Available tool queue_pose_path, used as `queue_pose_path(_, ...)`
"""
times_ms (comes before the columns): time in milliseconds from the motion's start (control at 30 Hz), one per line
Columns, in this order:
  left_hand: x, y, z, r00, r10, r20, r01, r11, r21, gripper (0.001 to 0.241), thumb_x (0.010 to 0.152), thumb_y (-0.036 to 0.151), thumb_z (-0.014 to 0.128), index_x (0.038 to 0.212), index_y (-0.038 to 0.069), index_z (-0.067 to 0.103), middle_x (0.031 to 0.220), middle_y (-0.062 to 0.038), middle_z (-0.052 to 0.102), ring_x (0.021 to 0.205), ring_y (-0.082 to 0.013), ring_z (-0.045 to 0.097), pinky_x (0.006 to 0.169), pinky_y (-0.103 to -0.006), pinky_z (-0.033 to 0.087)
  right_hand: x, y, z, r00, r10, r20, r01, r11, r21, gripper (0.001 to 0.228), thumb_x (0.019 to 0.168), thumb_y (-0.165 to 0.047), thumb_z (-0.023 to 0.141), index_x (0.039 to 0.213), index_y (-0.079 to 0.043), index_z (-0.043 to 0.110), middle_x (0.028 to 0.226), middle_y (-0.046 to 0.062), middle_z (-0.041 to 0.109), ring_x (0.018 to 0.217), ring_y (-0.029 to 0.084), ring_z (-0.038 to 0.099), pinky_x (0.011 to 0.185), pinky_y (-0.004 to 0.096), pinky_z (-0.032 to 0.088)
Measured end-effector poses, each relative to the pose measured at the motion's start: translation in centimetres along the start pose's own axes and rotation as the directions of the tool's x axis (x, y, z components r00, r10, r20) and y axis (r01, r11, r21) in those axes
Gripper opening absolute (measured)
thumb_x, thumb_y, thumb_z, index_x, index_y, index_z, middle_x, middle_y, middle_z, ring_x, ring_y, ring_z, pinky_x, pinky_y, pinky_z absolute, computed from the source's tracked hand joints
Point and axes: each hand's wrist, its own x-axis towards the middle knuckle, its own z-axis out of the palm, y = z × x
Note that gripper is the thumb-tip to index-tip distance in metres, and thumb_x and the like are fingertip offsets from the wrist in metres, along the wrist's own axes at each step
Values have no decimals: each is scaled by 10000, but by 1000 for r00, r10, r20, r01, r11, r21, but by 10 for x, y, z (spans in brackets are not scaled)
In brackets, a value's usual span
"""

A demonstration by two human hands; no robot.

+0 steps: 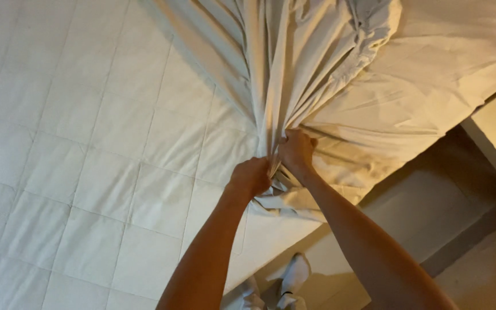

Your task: The person pulls a white fitted sheet over a mattress, tucking the elastic edges under the corners and sides. They work around the bed to smooth the fabric and secure the sheet in place.

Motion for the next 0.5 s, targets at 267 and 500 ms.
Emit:
queue_pose_path(267, -20, -7, -14, 992, -27, -127, 29, 999, 15, 209, 837, 220, 645, 928, 49, 724, 993, -215, 729, 959, -397, 712, 855, -507, 569, -72, 22, -10, 888, -409, -210, 413, 910, -25, 77, 744, -122, 658, 763, -121, 732, 794, 132, 709, 867, 355, 661, 847, 535, 413)
queue_pose_path(500, 0, 26, -18, 866, 212, -452, -200, 977, 75, 194, 905, 211, 615, 897, 37, 703, 981, -169, 706, 979, -376, 657, 855, -515, 525, -113, 18, -13, 896, -437, -72, 433, 899, -71, 115, 774, -77, 630, 713, -106, 724, 754, 121, 699, 852, 313, 668, 859, 476, 436)
